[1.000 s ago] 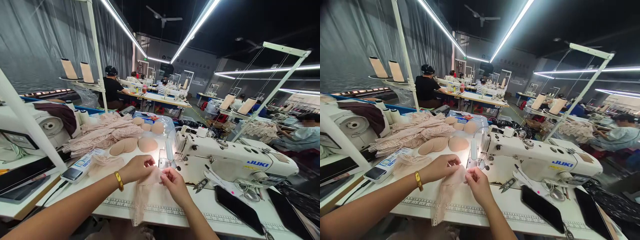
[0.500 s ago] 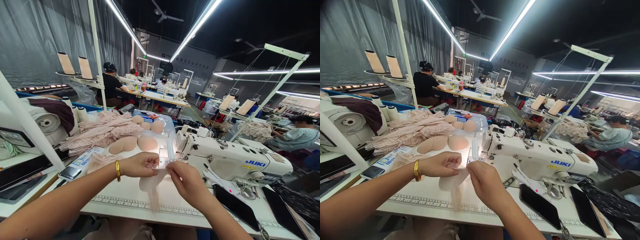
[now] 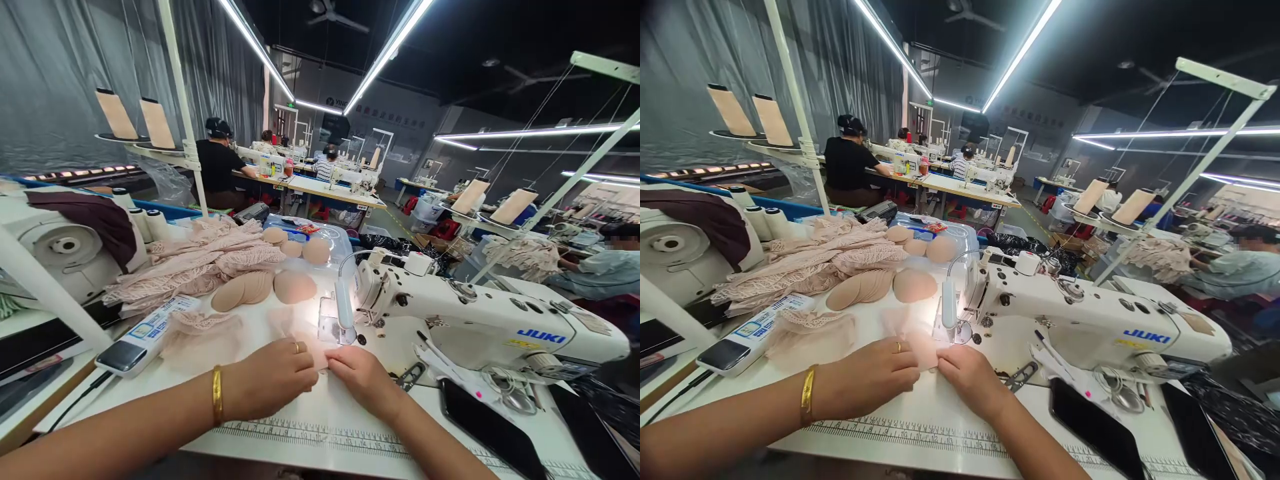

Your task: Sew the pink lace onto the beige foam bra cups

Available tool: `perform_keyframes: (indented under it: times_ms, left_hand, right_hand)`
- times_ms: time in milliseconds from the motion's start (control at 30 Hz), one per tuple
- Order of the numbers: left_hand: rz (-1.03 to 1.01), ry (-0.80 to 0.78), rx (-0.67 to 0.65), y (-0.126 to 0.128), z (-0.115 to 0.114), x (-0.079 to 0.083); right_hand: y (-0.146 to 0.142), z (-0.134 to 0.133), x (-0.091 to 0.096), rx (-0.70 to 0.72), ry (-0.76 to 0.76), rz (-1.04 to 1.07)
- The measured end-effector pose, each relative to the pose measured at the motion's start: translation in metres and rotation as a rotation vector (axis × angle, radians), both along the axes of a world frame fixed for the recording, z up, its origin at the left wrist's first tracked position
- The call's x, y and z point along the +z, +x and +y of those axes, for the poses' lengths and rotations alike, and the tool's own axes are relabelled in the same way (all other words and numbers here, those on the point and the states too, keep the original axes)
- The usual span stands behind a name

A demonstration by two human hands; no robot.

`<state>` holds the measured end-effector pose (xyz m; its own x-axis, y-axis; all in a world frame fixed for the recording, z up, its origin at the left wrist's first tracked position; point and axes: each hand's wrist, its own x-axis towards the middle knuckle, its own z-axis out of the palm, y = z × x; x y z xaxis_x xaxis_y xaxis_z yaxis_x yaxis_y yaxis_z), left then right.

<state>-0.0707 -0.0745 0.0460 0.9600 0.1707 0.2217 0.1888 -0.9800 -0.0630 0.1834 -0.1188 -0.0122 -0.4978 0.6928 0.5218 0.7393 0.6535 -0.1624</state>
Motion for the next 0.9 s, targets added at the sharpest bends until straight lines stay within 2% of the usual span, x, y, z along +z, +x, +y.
perform_keyframes:
  times_ms: [67,133,200,267,467,667,900]
  left_hand:
    - [0.03,0.031,0.006,0.017,0.012,-0.004]
    - [0.086,0.017,0.085,0.032,0.026,-0.01]
    - [0.122,-0.016,0.169,0.041,0.035,-0.018]
    - [0.089,-0.032,0.199,0.044,0.039,-0.028]
    - [-0.128,-0.057,0.16,0.039,0.032,-0.047]
    - [-0.13,-0.061,0.164,0.044,0.029,-0.05]
    - [-0.154,-0.043,0.191,0.052,0.024,-0.052]
  right_hand:
    - [0.01,0.007,-0.002,0.034,-0.016,-0.017]
    - [0.017,0.012,-0.003,0.073,-0.013,-0.026]
    - [0.021,0.015,-0.003,0.091,-0.003,-0.012]
    - [0.024,0.013,-0.003,0.079,-0.009,0.007]
    - [0.029,0.005,0.003,0.089,-0.105,0.011]
    - [0.033,0.003,0.007,0.102,-0.211,0.037]
    - [0.036,0.002,0.005,0.103,-0.231,0.066]
